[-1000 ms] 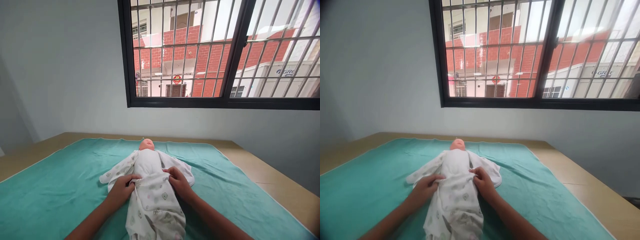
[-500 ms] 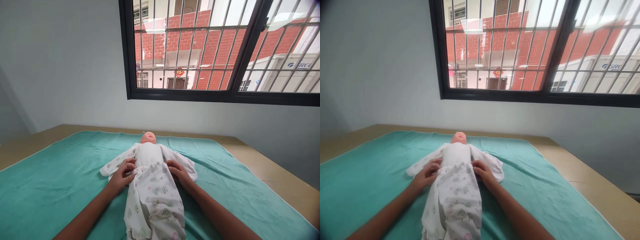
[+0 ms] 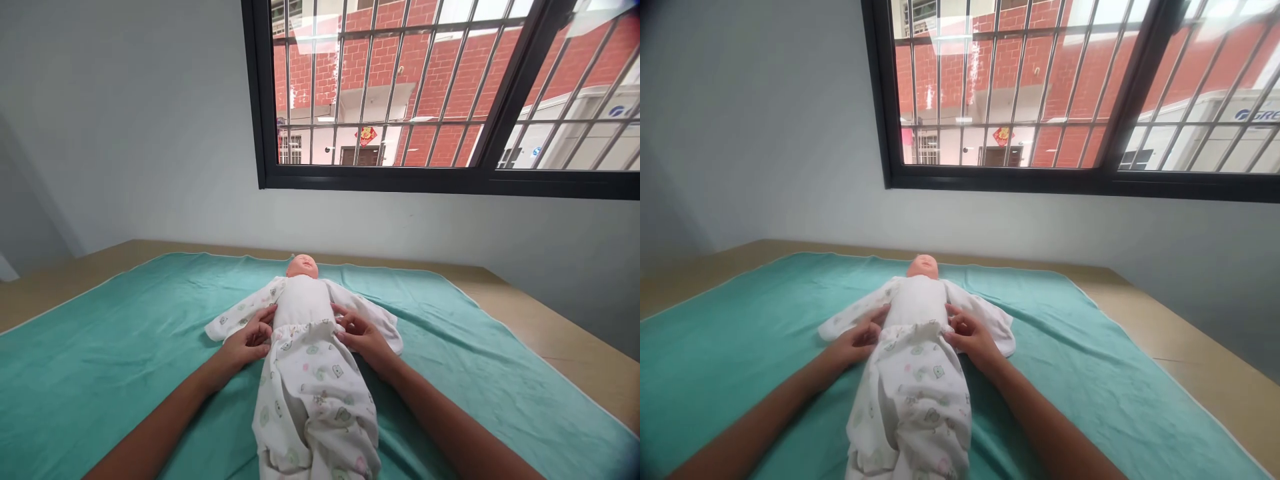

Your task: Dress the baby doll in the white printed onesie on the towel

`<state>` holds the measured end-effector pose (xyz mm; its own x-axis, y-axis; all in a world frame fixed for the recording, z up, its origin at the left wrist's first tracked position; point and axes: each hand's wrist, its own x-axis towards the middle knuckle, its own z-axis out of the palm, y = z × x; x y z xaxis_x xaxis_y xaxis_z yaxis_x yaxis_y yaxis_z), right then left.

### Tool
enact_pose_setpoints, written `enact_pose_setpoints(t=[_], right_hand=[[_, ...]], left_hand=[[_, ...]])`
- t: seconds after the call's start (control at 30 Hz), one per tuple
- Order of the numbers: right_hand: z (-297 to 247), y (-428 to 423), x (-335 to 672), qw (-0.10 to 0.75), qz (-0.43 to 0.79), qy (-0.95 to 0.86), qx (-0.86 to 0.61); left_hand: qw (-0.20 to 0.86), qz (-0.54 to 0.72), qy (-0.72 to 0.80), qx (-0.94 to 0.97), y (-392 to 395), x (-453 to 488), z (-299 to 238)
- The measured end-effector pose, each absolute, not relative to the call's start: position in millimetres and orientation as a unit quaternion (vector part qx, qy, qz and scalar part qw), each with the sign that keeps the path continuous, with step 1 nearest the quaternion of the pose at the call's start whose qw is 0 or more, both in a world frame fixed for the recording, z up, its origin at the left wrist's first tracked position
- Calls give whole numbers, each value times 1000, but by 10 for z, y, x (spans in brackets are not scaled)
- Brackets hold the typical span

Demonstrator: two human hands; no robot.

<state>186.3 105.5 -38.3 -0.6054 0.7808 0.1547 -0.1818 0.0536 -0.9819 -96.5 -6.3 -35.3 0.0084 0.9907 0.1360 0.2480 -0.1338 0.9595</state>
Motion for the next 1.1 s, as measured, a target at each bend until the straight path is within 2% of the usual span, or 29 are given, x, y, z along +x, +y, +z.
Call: enact_pose_setpoints(t=[0.43,0.5,0.67,0.77,0.93,1.1], right_hand=[[-373,1095,1871,357,687,-574,-266],[-441,1146,1824,380,656,-594,-271],[-517,1373,1699,454,480,-647,-382],[-489,1485,1604,475,439,-639,-416],[-588,1503,1467,477,428,-625,-446],[-664,1458,1482,468,469,-638,-393]], left_hand=[[321,470,571,592,-49,-834,-337],[302,492,575,580,1,-809,-324],[224,526,617,541,235,-841,-214],[204,545,627,517,396,-873,-167],[217,592,615,474,514,-780,-356],[308,597,575,468,439,-736,-478]])
